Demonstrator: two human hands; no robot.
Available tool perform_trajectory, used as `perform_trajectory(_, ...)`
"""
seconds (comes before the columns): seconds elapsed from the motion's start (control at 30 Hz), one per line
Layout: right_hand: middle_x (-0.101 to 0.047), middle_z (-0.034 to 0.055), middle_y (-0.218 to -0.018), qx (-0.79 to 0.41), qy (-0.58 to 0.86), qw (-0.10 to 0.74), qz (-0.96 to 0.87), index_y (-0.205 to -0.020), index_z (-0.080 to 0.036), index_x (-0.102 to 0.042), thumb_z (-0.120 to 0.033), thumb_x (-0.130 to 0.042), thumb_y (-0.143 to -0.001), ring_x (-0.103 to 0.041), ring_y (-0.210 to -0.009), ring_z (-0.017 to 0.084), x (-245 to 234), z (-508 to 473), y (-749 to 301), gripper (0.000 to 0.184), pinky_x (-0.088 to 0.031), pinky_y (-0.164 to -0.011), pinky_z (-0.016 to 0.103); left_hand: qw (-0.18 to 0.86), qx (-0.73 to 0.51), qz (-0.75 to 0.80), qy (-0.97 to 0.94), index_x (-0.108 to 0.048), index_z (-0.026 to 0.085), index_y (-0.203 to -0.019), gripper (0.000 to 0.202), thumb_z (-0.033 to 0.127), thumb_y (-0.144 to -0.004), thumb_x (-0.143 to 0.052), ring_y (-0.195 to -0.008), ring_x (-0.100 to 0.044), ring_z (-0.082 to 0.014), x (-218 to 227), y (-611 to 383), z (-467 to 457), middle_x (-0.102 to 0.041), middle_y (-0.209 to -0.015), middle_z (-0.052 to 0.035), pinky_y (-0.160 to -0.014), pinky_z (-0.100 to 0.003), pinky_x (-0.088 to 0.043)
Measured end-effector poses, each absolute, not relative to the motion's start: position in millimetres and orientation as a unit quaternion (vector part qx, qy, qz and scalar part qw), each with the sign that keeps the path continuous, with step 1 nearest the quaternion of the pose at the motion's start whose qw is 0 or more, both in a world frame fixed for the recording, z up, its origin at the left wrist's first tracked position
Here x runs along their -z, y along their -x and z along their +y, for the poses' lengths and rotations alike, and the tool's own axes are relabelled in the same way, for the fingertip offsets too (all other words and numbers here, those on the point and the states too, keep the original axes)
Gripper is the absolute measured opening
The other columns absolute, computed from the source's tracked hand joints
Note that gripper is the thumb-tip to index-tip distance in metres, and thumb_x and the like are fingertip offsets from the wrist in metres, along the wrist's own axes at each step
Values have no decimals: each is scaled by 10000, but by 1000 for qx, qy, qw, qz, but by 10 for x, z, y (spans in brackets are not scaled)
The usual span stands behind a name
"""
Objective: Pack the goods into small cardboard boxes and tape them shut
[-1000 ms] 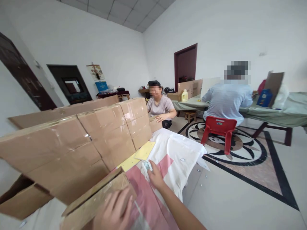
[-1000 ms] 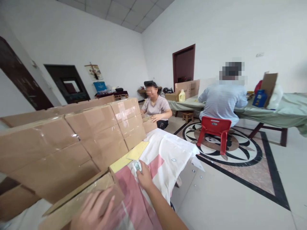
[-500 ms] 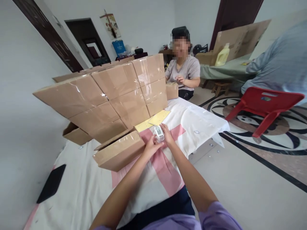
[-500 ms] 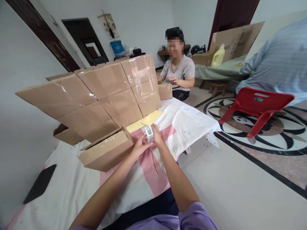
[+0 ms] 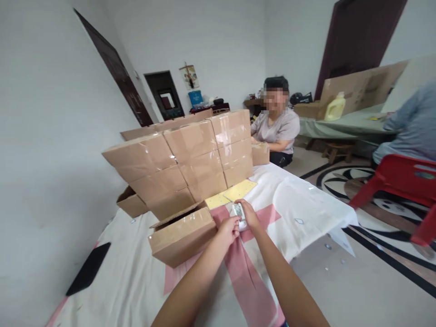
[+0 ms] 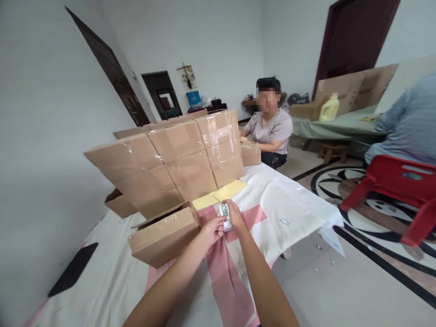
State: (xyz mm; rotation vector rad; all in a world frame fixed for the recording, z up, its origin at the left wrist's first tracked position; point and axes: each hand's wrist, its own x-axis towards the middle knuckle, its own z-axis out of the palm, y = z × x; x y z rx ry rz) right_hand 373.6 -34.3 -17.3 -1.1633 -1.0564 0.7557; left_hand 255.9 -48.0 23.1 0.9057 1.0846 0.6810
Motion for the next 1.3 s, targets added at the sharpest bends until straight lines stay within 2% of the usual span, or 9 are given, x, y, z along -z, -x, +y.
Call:
perform_trajectory(0.1,-688,72,-981,-323,510,641,-474,-892,-212,-640,-497,-402,-856,-618,-998,261,163,-343,-3757,373,-463,-945,373,704,-325,514,-367,-619,125,-999,268,392,-993,-619,-577,-514,-67,-352,-2625,-467,-587,-793,12,-501,-187,-456)
perform_trajectory(0.27,-681,69,-938,-317,512,637,-481,-883,-211,-641,-541,-411,-849,-609,-941,258,143,-341,-3772,404,-471,-881,368,699,-343,545,-311,-560,131,-831,212,270,-967,-643,-449,-322,-31,-430,-2733,-750,-429,-621,80,-401,-154,-260)
perform_trajectory(0.47,-656,59,-871,-318,518,643,-465,-846,-223,-620,-543,-391,-818,-603,-876,256,157,-322,-3744,395,-478,-832,359,665,-363,576,-308,-505,145,-737,248,222,-927,-644,-421,-260,-31,-299,-2684,-1151,-381,-563,92,-392,-170,-154)
perform_trajectory(0.67,-669,51,-911,-324,520,646,-454,-839,-233,-621,-505,-387,-845,-603,-913,250,208,-301,-3741,359,-491,-836,344,647,-325,584,-367,-532,142,-801,259,303,-991,-605,-447,-270,-33,-221,-2583,-1019,-381,-610,89,-402,-164,-214)
perform_trajectory(0.87,-669,54,-908,-318,521,652,-450,-841,-222,-623,-488,-405,-862,-612,-910,251,191,-300,-3712,344,-499,-870,376,621,-225,602,-448,-569,128,-753,258,258,-949,-673,-426,-304,-37,-20,-2551,-1086,-417,-566,92,-405,-170,-241)
perform_trajectory(0.97,-667,83,-1024,-285,531,665,-441,-947,-209,-628,-502,-401,-885,-594,-1023,262,102,-384,-3729,375,-480,-952,409,603,-265,572,-489,-622,128,-760,192,234,-914,-669,-419,-291,-52,-43,-2477,-1152,-390,-517,92,-429,-198,-239)
perform_trajectory(1.07,-635,107,-1163,-243,532,678,-445,-1064,-205,-621,-523,-413,-914,-541,-1162,266,-55,-614,-3764,409,-446,-1014,422,560,-358,520,-537,-684,131,-801,109,225,-853,-668,-524,-435,-84,-183,-2292,-1242,-531,-591,32,-523,-219,-338)
perform_trajectory(1.17,-660,74,-1034,-264,506,646,-506,-1005,-210,-670,-539,-537,-900,-603,-1001,241,-279,-979,-3717,370,-494,-885,372,504,-430,470,-583,-712,156,-824,88,231,-816,-666,-694,-542,-124,-382,-2013,-1349,-647,-743,-9,-665,-241,-408)
perform_trajectory(1.3,-655,38,-918,-280,442,530,-667,-901,-212,-702,-437,-675,-902,-595,-791,186,-663,-1418,-3456,227,-464,-700,312,458,-467,426,-625,-719,182,-859,117,278,-849,-652,-661,-499,-127,-582,-1690,-1441,-600,-703,15,-651,-248,-374)
